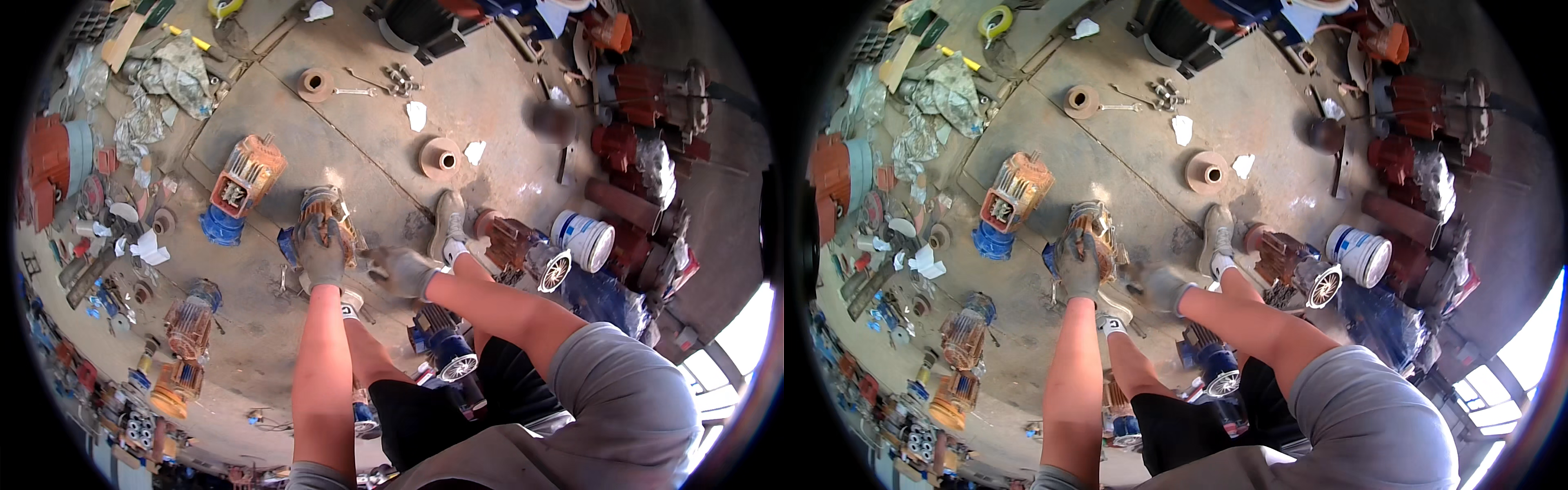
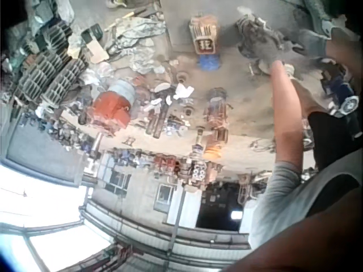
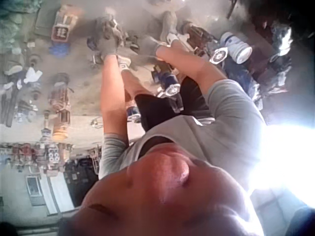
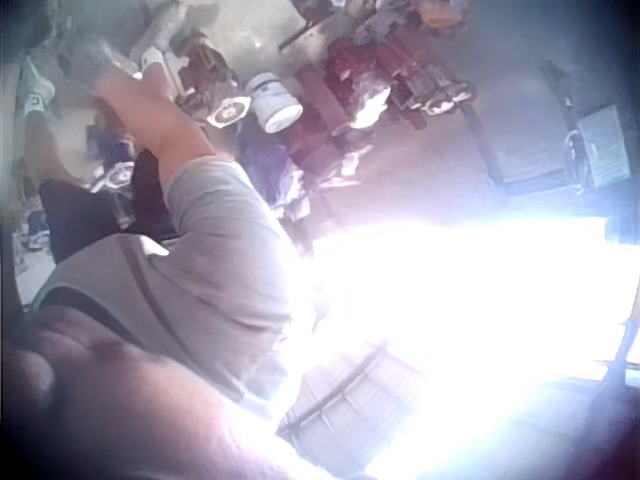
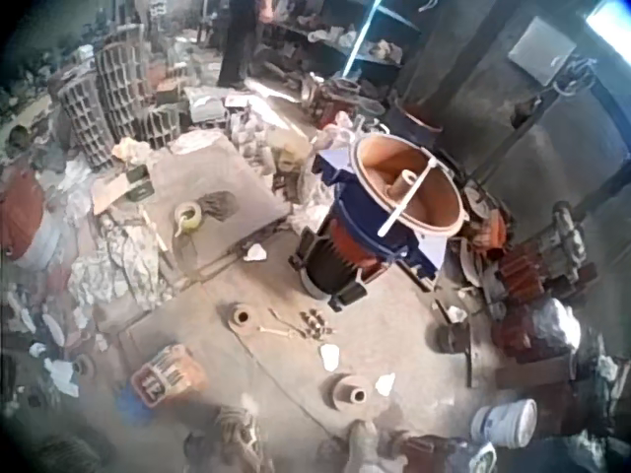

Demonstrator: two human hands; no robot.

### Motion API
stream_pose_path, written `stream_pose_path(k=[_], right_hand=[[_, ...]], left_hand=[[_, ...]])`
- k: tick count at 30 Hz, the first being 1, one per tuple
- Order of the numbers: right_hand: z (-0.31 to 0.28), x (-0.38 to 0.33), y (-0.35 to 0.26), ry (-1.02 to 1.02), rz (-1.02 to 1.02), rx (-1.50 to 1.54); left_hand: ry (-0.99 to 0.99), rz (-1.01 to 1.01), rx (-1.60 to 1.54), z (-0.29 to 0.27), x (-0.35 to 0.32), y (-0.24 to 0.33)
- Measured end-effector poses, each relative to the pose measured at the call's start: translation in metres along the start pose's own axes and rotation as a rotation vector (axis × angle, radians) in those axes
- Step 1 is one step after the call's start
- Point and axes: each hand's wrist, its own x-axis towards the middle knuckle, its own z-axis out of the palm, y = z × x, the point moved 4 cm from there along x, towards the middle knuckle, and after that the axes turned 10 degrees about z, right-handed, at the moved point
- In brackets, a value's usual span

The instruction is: The person sits on the floor of a workshop and disassembles electric motor components. They use a hammer and a metal bar to separate the fan housing from the motor casing, then remove the fan blade and other parts by hand.

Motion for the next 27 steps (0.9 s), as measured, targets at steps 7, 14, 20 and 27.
stream_pose_path(k=[7, 14, 20, 27], right_hand=[[0.001, 0.073, 0.267, 0.301, 0.788, 0.594], [-0.115, 0.188, 0.337, 0.181, 0.813, 0.149], [-0.135, 0.188, 0.349, 0.175, 0.625, 0.109], [-0.244, 0.159, 0.423, 0.427, 0.746, 0.13]], left_hand=[[0.142, 0.121, 0.284, 0.009, 0.014, 0.028], [-0.041, 0.097, 0.383, 0.023, 0.015, 0.027], [-0.05, 0.056, 0.406, 0.022, 0.012, 0.019], [-0.082, 0.115, 0.477, 0.021, 0.01, 0.022]])
